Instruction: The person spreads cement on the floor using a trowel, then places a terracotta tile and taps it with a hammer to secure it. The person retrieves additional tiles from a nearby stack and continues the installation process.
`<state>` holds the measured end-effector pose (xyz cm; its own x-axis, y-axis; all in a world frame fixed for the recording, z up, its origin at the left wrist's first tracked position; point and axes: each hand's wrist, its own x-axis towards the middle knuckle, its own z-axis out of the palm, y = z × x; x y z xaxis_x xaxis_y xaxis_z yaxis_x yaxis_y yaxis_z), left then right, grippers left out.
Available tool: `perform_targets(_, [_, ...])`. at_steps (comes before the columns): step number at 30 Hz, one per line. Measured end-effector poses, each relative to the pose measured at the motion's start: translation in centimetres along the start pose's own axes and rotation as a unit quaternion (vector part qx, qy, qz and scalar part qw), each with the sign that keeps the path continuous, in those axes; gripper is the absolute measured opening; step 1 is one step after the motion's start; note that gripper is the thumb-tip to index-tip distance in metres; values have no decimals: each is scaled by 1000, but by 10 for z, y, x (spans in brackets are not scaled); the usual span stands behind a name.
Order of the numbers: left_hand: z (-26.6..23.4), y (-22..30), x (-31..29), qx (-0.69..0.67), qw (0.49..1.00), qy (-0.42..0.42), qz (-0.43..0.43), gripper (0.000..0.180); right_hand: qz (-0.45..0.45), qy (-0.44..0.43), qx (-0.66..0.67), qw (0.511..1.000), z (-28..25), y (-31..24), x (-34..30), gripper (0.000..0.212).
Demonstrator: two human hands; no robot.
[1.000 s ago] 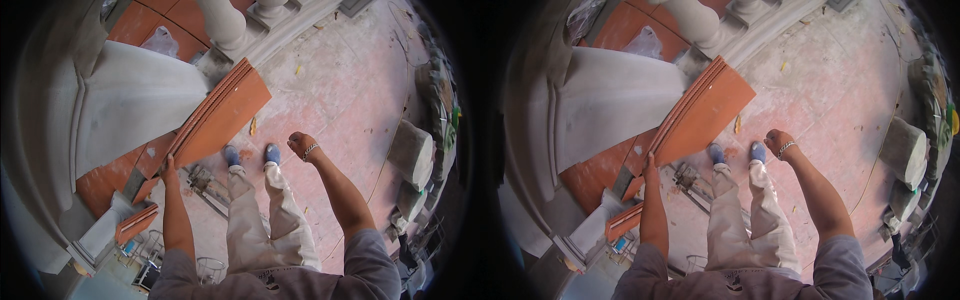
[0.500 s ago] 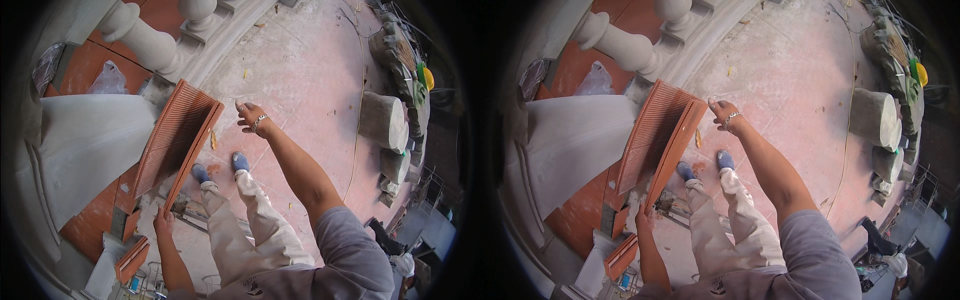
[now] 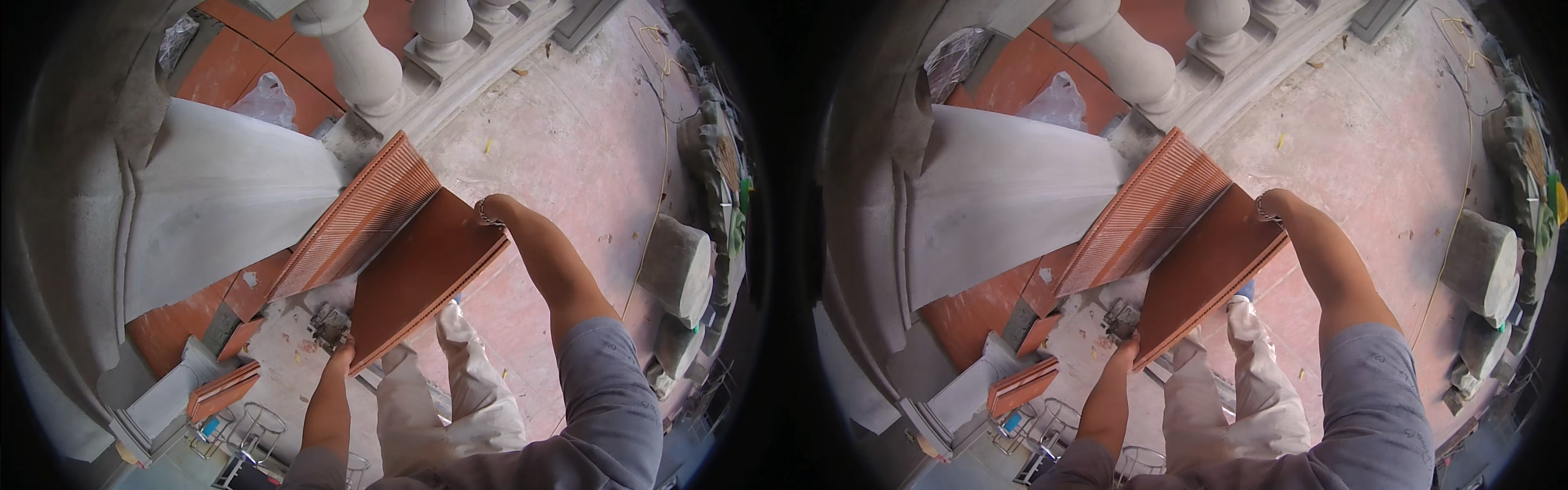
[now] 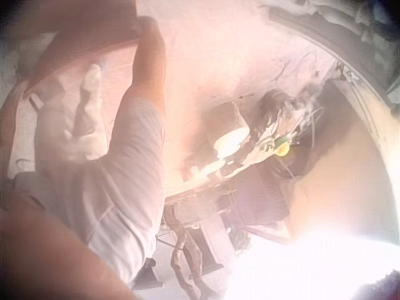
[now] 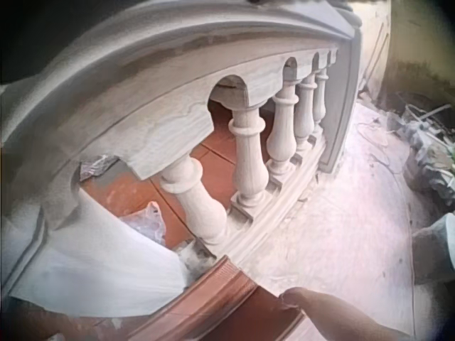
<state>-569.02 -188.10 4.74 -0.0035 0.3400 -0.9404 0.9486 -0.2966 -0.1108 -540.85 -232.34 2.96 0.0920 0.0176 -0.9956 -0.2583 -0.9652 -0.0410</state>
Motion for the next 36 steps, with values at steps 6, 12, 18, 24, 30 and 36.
perform_targets(6, [7, 9, -15, 136, 990, 47, -5, 69, -35, 126, -80, 988, 48, 2, 34, 64])
perform_targets(12, [-39, 17, -44, 182, 982, 28, 38, 56, 31, 87, -53, 994, 67, 5, 1, 48])
perform_targets(18, [-101, -29, -121, 344, 927, 110, 106, 50, 32, 132, -76, 988, 138, 12, -87, 49])
perform_targets(24, [-178, -104, -171, 315, 942, 86, 73, 44, -32, 84, -147, 985, 187, -38, -175, 59])
perform_targets(30, [-240, -211, -221, 198, 976, 92, 8, 46, -113, 70, -227, 965, 231, -123, -164, 62])
perform_targets(36, [-240, -349, -226, 29, 988, 119, -97, 46, -147, 95, -339, 924, 260, -256, -174, 63])
